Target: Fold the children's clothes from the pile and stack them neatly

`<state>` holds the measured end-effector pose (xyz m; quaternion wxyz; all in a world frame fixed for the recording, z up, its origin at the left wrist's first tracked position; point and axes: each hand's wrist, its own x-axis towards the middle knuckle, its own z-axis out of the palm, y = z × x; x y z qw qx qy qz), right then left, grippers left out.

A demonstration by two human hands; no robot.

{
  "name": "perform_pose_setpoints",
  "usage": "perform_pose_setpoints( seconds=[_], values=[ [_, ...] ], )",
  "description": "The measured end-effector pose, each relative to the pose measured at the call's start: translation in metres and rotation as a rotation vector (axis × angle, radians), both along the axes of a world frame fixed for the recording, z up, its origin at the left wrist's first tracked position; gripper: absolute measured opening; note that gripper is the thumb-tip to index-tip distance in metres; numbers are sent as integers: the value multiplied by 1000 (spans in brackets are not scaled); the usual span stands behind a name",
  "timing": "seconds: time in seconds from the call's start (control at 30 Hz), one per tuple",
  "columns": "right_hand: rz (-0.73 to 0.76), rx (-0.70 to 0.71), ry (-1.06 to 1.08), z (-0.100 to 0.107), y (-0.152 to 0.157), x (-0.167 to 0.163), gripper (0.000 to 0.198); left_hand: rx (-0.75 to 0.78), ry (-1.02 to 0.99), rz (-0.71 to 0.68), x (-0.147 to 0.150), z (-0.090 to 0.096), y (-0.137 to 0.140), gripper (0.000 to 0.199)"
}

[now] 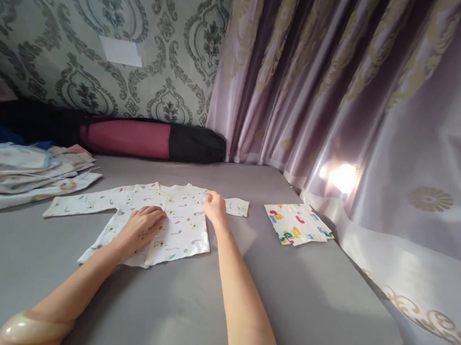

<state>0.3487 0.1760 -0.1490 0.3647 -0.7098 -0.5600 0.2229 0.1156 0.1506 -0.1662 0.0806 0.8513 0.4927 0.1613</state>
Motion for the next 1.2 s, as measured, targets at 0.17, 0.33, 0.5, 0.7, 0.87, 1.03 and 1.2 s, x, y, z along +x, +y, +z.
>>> perform_pose_setpoints(
  seconds=[0.17,0.33,0.5,0.7,0.87,1.03,1.2],
  values=[
    [-92,36,-4,1,1,18,27,27,36,-112,9,-1,14,31],
    [-154,6,-104,-5,1,28,28,19,28,-233,28,-3,29,27],
    [-247,-41,-175,-2,1,42,30,24,-48,-346,49,-8,46,25],
    [-423,-89,-280,-1,-7,65,34,29,-102,-347,73,-11,67,26],
    [-586,-165,-353,-8,-12,75,37,34,-113,-360,88,-21,85,32],
    [-580,-293,-373,-14,-8,79,40,33,-129,-331,101,-26,105,36],
    [-607,-311,-296,-17,-2,85,39,-23,-98,-275,116,-19,126,38]
  ],
)
